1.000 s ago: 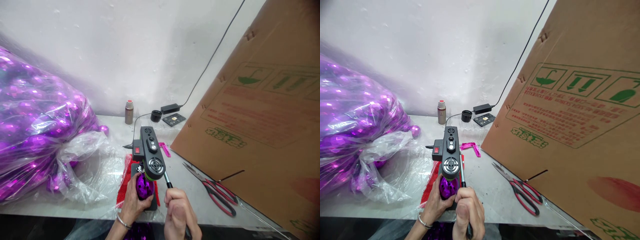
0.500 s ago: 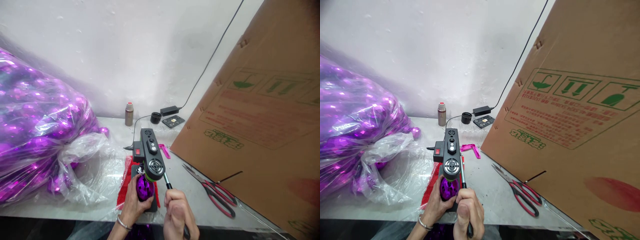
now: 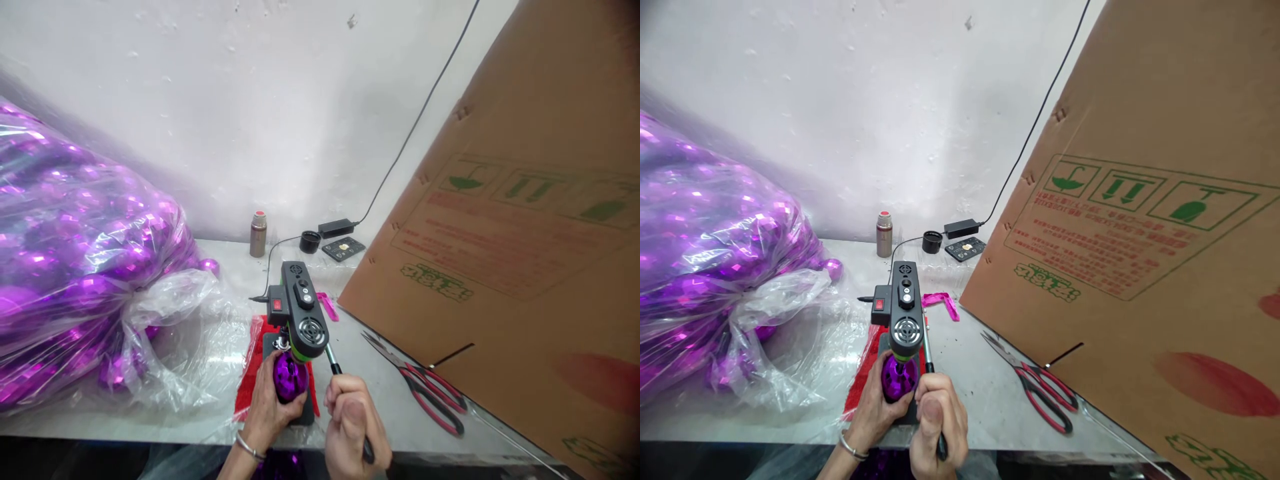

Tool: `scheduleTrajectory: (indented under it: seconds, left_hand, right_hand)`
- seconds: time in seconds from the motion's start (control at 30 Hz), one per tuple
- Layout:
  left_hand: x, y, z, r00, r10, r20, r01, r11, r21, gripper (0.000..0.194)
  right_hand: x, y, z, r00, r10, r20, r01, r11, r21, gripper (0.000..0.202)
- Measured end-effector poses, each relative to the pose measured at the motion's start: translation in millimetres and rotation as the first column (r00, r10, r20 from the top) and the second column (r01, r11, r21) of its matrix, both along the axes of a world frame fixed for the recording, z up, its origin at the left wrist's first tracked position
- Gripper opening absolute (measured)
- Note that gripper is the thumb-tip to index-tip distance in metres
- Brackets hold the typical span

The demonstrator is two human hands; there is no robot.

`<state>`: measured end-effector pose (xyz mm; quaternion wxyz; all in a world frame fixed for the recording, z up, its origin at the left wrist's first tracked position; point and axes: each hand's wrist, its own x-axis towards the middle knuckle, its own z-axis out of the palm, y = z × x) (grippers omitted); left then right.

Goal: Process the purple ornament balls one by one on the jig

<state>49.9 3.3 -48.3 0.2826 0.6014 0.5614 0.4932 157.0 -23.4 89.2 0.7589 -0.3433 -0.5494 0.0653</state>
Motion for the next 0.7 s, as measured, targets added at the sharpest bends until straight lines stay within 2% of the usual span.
scheduleTrajectory:
  seconds: [0.3, 0.5, 0.6, 0.67, 0.7]
  left_hand:
    - [-1, 1, 6.9, 1.0, -0.011, 0.016, 0.011, 1.0, -0.007, 0.075]
    - [-6, 0, 12.1, 0.999, -0.046, 0.014, 0.046, 0.999, -0.024, 0.075]
    - [-6, -1, 13.1, 0.999, -0.047, 0.013, 0.047, 0.999, -0.014, 0.074]
    - [-5, -1, 13.9, 0.999, -0.047, 0.013, 0.047, 0.999, -0.015, 0.075]
    - [-4, 0, 14.3, 0.999, -0.048, 0.014, 0.048, 0.999, -0.018, 0.075]
  right_hand:
    - [-2, -1, -7.1, 1.0, 0.0, 0.003, 0.0, 1.0, -0.01, 0.037]
    - [-5, 1, -34.7, 0.998, -0.046, 0.05, 0.043, 0.997, 0.066, 0.04]
    - [1, 2, -47.5, 0.991, -0.042, 0.124, 0.033, 0.997, 0.075, 0.04]
    - [6, 1, -44.7, 0.986, -0.024, 0.167, 0.013, 0.997, 0.07, 0.04]
    - [8, 0, -38.1, 0.985, -0.016, 0.173, 0.006, 0.998, 0.063, 0.039]
